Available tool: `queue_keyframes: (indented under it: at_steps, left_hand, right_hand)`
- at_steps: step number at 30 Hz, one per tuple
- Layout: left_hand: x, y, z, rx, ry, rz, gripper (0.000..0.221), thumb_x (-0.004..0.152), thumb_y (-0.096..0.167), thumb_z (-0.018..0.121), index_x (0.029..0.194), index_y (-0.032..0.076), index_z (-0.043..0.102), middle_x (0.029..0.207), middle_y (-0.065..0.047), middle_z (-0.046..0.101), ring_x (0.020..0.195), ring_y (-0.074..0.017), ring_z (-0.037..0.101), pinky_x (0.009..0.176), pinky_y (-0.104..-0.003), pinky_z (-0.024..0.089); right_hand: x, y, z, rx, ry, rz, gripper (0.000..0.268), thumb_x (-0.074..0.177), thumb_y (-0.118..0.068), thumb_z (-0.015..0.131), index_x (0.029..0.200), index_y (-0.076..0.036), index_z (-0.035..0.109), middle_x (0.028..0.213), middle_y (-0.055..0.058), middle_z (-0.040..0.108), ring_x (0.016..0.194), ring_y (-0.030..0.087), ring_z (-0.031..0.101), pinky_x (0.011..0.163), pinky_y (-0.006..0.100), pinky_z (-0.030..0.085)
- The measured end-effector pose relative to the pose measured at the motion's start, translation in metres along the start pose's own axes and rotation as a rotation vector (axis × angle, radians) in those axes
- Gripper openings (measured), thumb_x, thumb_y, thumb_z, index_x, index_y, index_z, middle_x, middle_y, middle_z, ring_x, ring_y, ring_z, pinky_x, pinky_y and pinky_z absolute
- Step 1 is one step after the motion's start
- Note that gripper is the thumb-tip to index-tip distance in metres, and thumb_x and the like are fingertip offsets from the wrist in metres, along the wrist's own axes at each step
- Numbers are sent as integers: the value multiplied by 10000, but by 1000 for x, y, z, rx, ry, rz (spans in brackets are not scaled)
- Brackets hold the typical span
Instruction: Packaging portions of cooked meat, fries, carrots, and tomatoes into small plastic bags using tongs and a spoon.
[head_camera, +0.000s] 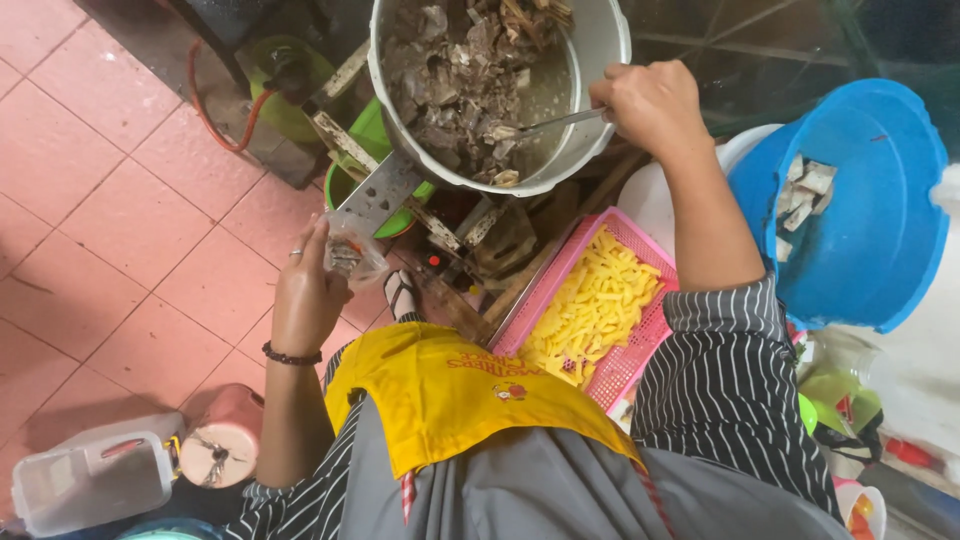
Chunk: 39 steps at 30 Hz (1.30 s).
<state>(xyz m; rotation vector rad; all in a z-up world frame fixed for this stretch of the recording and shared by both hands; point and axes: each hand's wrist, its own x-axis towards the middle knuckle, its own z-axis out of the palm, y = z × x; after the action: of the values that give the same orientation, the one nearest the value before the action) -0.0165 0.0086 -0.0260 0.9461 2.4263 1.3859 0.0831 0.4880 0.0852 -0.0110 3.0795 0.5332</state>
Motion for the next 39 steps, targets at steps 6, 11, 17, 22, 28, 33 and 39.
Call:
queue_keyframes:
  at_steps: [6, 11, 17, 22, 28, 33, 39]
  left_hand:
    - [-3, 1, -1, -12, -11, -29, 688, 776, -138, 556, 1457, -80, 477, 1499, -302, 508, 872, -344, 714, 691, -379, 582]
    - [-2, 9, -2, -95, -56, -147, 664, 791, -131, 536, 1449, -69, 470, 1484, -276, 527, 677, -284, 710, 633, -362, 591]
    - [-5, 6, -3, -9, -29, -88, 678, 764, -118, 567, 1434, -78, 478, 1502, -297, 508, 646, -267, 695, 600, -368, 573]
    - [-6, 10, -8, -85, -54, -188, 654, 802, -120, 539, 1450, -67, 463, 1506, -281, 501, 561, -239, 683, 572, -346, 577]
    - [-5, 11, -7, -110, -61, -179, 658, 798, -121, 538, 1450, -67, 460, 1509, -282, 496, 578, -232, 693, 564, -343, 579]
    - [-10, 0, -5, 15, -46, -129, 729, 750, -107, 603, 1465, -53, 472, 1463, -295, 510, 628, -248, 697, 583, -357, 571]
    - [-8, 10, -7, -109, -64, -163, 690, 792, -134, 545, 1469, -52, 439, 1476, -290, 514, 582, -231, 697, 564, -351, 576]
  right_hand:
    - [-3, 4, -36, 22, 55, 18, 68, 909, -267, 772, 955, -234, 734, 913, -12, 671, 762, 259, 689, 611, 414, 512]
    - [4, 1, -53, 51, 135, 42, 94, 938, -281, 809, 934, -231, 730, 937, -8, 665, 803, 258, 694, 640, 417, 513]
    - [26, -17, -28, 35, 225, 85, 312, 829, -308, 871, 1082, -193, 728, 970, 83, 650, 796, 295, 702, 632, 432, 522]
    - [18, -27, -38, 65, 221, 87, 285, 824, -286, 866, 1058, -191, 733, 981, 77, 660, 800, 299, 702, 627, 438, 518]
    - [4, -16, -16, -10, 182, 127, 117, 823, -204, 792, 930, -174, 753, 918, 103, 652, 754, 291, 699, 607, 429, 513]
    - [15, 7, 34, -171, 206, 182, 75, 853, -178, 700, 789, -175, 740, 833, 112, 631, 685, 283, 685, 552, 401, 495]
    - [45, 15, 93, -254, 330, 77, 89, 811, -153, 653, 743, -166, 709, 824, 78, 641, 651, 222, 683, 547, 365, 494]
